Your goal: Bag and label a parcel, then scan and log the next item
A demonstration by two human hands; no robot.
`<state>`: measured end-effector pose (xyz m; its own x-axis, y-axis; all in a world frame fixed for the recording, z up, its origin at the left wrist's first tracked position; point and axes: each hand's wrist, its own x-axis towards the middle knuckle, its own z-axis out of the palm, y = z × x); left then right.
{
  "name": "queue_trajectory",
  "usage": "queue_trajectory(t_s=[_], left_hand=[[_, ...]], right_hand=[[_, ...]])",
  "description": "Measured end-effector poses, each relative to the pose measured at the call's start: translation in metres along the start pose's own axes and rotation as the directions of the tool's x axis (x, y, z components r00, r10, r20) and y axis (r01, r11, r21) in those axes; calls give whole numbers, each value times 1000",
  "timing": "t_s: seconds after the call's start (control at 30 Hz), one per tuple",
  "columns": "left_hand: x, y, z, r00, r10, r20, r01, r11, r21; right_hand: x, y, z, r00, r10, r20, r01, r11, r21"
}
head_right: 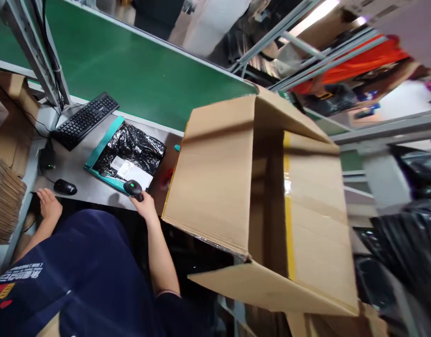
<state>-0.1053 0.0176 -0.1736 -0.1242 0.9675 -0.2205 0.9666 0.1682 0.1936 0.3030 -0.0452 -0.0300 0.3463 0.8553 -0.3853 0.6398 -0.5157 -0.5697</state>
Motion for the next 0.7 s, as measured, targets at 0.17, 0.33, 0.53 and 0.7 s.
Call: queue_trajectory(t_s=[0.17, 0.33, 0.53, 0.7], left_hand=[[1, 0, 2, 1000, 6, 23, -5, 999, -48], [-3, -5, 8, 999, 42, -10, -43, 998, -53], [-5, -7, 12, 999, 16, -43, -17, 999, -34], [-1, -6, 11, 999, 24, -48, -26, 999, -31]], right_hand=[[46, -50, -63, 993, -33, 110, 52, 983, -177], [58, -67, -93, 982, 18, 190, 51, 936, -350], [48, -74, -107, 981, 7, 192, 52, 953, -299], [42, -68, -115, 982, -29, 186, 73, 971, -230]])
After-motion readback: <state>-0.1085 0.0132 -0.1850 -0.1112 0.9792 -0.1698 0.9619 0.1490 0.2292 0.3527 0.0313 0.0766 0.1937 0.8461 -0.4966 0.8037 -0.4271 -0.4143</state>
